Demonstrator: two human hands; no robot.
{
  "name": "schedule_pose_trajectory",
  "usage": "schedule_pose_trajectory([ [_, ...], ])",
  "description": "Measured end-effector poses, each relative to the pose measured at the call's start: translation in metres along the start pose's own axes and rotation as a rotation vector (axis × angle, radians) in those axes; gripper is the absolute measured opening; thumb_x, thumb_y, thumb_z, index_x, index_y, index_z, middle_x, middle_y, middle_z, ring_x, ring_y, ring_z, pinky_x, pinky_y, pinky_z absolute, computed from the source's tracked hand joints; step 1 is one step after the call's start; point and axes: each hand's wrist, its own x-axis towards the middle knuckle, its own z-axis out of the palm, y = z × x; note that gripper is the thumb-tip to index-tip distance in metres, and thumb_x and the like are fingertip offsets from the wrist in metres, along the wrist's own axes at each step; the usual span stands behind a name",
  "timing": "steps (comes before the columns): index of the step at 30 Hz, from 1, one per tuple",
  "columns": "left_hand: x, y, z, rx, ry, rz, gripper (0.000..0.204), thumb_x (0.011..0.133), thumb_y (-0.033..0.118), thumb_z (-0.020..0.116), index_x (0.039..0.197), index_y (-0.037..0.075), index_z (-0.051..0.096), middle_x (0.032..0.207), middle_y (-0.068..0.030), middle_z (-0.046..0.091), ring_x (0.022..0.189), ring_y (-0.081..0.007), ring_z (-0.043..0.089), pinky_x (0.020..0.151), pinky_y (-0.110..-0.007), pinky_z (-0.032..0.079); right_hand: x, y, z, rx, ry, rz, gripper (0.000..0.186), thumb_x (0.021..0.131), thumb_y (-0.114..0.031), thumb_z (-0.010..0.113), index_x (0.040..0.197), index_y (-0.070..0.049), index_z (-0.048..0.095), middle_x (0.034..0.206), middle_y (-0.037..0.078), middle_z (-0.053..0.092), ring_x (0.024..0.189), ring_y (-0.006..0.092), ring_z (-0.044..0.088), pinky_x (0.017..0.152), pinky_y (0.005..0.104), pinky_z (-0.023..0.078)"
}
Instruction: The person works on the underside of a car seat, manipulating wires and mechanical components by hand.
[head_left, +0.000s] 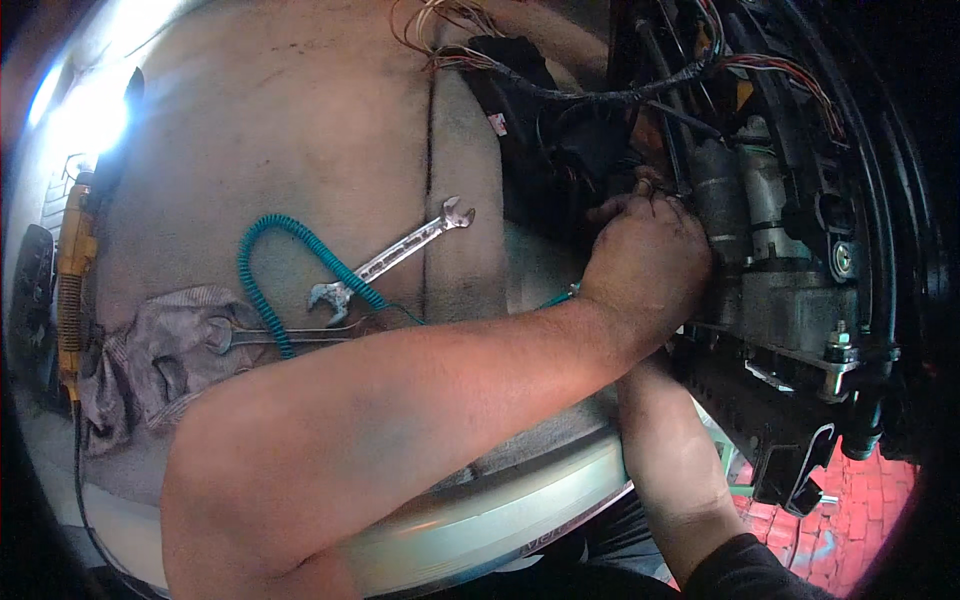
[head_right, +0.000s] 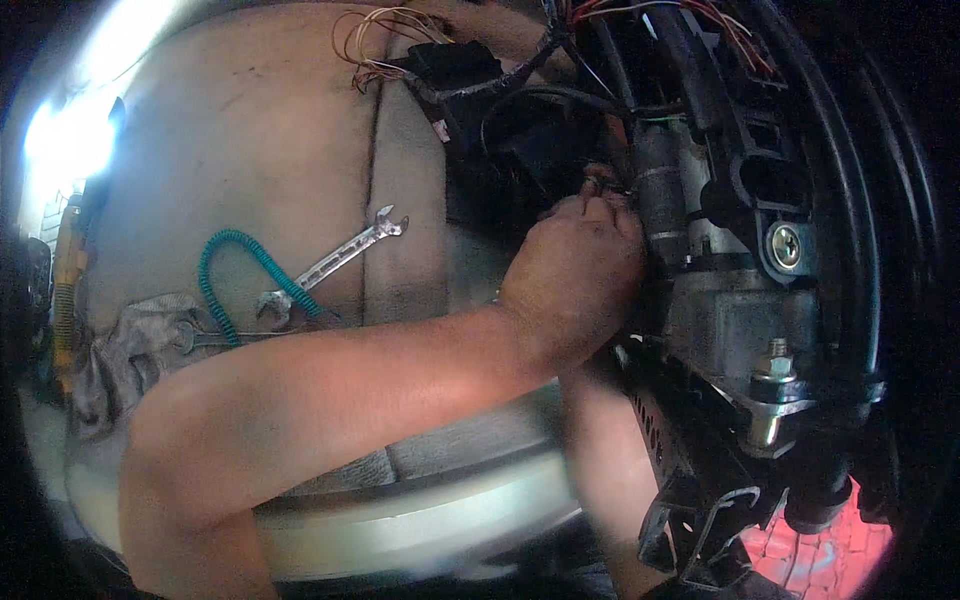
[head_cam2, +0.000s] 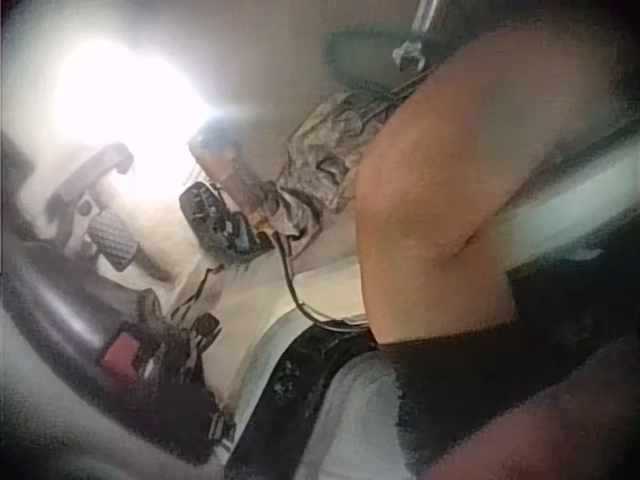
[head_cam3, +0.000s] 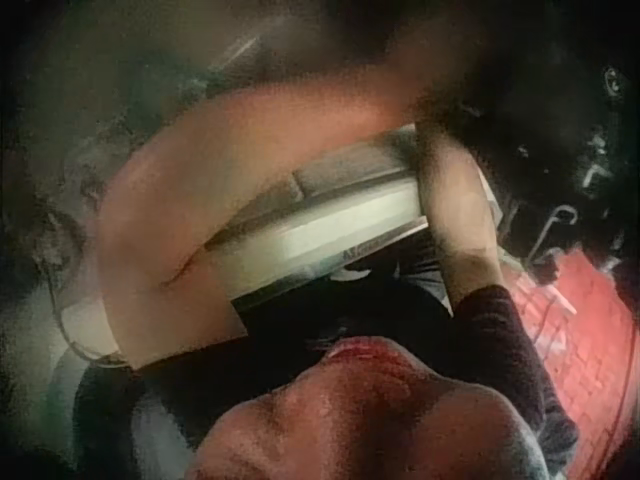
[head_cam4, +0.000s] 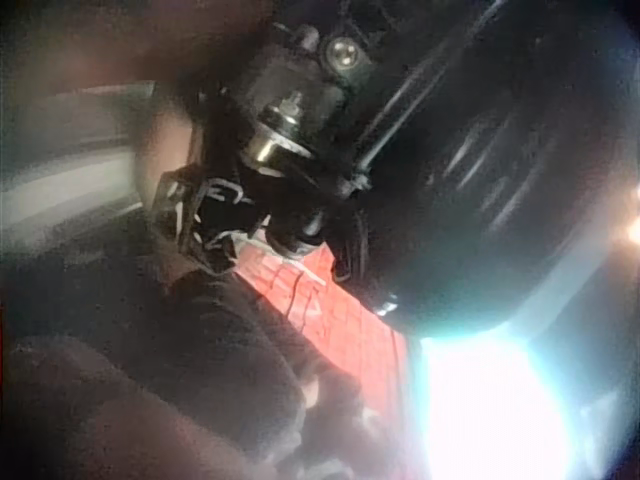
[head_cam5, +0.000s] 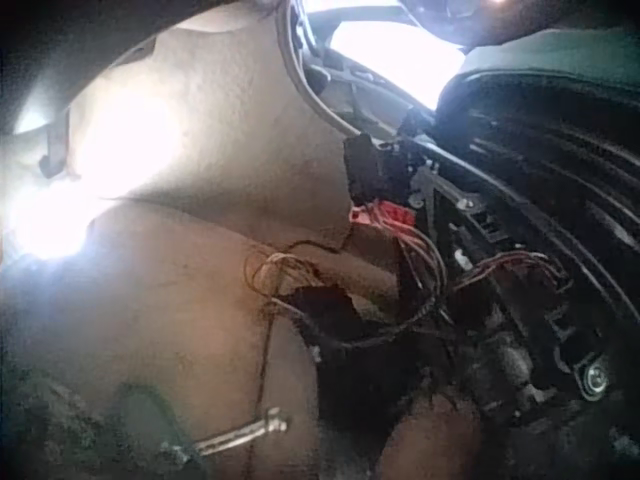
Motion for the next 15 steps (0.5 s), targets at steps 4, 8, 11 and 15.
schedule_pose_trajectory([
  [4, 0.001, -0.003, -0.007, -0.062, -0.053, -0.041, 0.032, 0.074, 0.005, 0.057, 0.102, -0.01, 0.055, 0.097, -0.0243, 0.062, 0.093, -0.0335, 0.062, 0.08, -0.039, 0.054, -0.001, 0.0, 0.006, 0.016, -0.005, -0.002, 0.046, 0.093, -0.033, 0.052, 0.122, 0.001, 0.048, 0.121, 0.019, 0.054, 0.117, 0.029, 0.051, 0.097, 0.0385, 0.038],
  [8, -0.004, -0.002, 0.003, -0.031, -0.044, -0.1, 0.031, 0.075, 0.005, 0.057, 0.102, -0.01, 0.055, 0.096, -0.0242, 0.062, 0.094, -0.0338, 0.063, 0.08, -0.039, 0.054, -0.005, 0.0, 0.012, 0.027, -0.024, -0.011, 0.046, 0.093, -0.034, 0.051, 0.122, 0.002, 0.048, 0.122, 0.019, 0.054, 0.117, 0.0293, 0.051, 0.098, 0.0387, 0.038],
  [11, -0.001, 0.004, 0.005, -0.037, -0.092, -0.127, 0.03, 0.075, 0.006, 0.058, 0.1, -0.011, 0.056, 0.096, -0.0245, 0.063, 0.093, -0.0342, 0.064, 0.081, -0.039, 0.054, -0.005, 0.003, 0.008, -0.002, -0.016, -0.004, 0.047, 0.093, -0.034, 0.051, 0.123, 0.002, 0.048, 0.122, 0.019, 0.054, 0.116, 0.0296, 0.051, 0.098, 0.0388, 0.037],
  [15, 0.02, -0.015, 0.003, -0.118, -0.157, -0.15, 0.021, 0.075, 0.005, 0.058, 0.093, -0.006, 0.062, 0.091, -0.024, 0.065, 0.087, -0.0349, 0.066, 0.078, -0.04, 0.055, -0.001, 0.006, 0.007, -0.048, -0.017, 0.004, 0.047, 0.094, -0.035, 0.05, 0.123, 0.002, 0.048, 0.122, 0.019, 0.054, 0.116, 0.0299, 0.051, 0.098, 0.0389, 0.037],
])
